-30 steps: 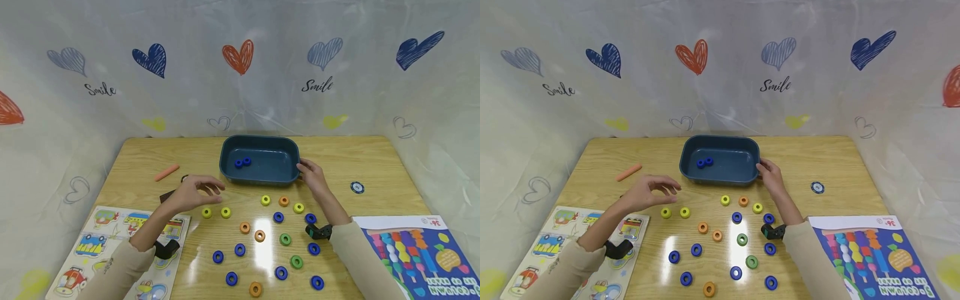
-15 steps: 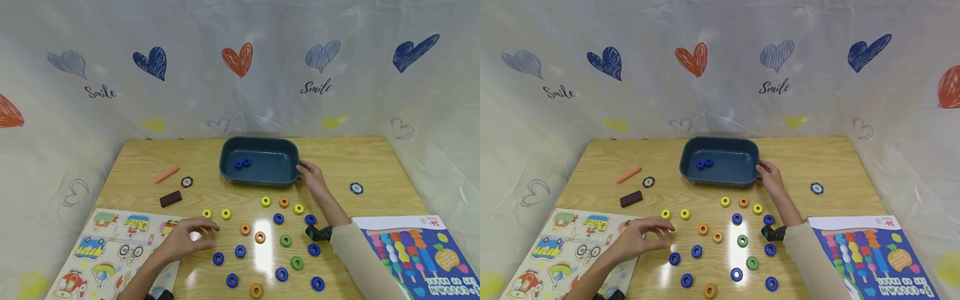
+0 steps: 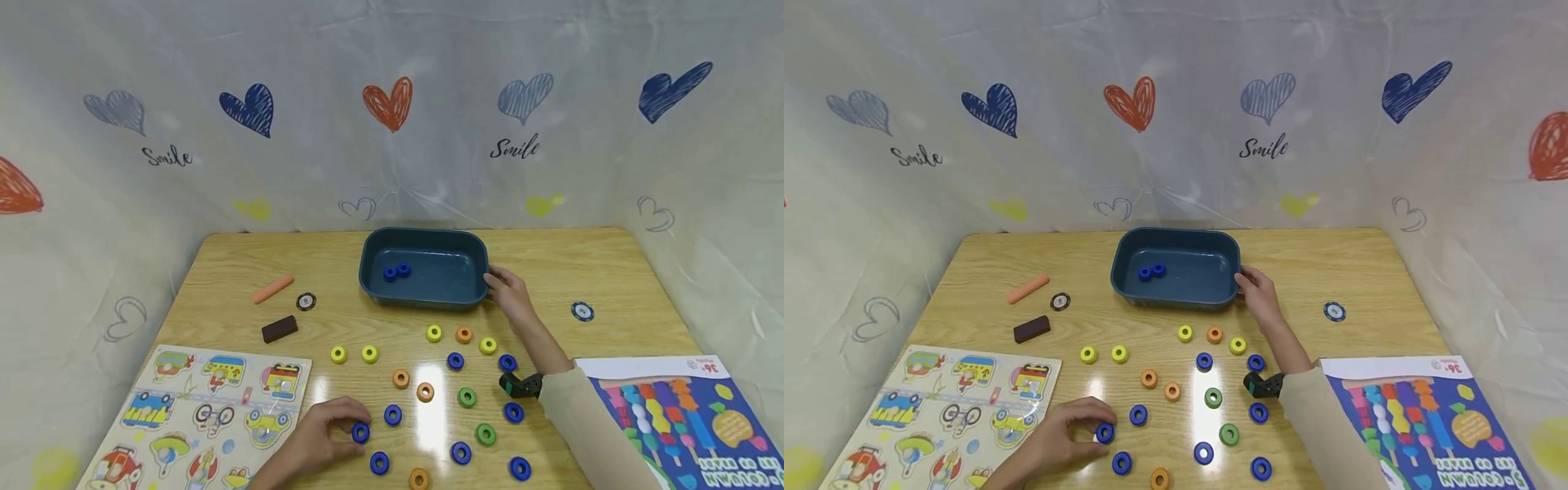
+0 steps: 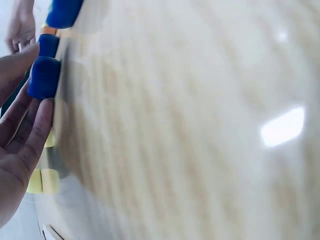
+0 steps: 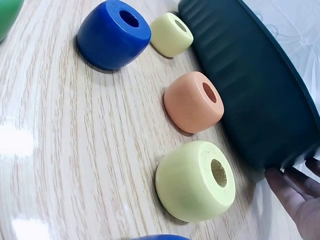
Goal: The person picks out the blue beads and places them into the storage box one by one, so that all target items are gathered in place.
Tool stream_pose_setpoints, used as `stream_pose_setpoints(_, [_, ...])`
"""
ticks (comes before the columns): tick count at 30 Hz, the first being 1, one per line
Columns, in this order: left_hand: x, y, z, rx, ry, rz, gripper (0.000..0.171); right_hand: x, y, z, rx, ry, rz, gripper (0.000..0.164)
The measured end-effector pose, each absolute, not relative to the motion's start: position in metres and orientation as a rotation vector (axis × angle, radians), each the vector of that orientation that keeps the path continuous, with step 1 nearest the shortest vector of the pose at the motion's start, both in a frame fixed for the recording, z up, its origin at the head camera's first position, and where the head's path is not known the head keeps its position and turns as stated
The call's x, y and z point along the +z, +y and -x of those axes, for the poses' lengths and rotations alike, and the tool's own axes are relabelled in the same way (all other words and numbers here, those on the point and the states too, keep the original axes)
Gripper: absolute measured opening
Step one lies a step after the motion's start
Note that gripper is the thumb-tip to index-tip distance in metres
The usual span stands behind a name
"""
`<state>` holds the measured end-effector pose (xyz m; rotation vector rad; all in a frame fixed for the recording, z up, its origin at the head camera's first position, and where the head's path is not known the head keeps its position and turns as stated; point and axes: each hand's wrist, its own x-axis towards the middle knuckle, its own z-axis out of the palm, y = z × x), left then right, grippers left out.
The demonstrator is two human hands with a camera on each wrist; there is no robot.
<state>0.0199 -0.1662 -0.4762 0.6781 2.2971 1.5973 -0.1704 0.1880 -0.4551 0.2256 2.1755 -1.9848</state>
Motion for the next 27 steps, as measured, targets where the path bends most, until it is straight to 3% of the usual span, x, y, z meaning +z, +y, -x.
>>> stream_pose_setpoints(16, [-0.476,-0.165,-0.021,1.566,2.357,-0.73,0.031,-0.455,0.188,0.173,-2.014,2.185,-0.215,0.046])
stream_pose_setpoints(27, [-0.422,-0.158,0.024,1.669,2.27,-0.712,0.031,-0.457,0.188,0.171,-2.005,2.179,-0.243,0.047])
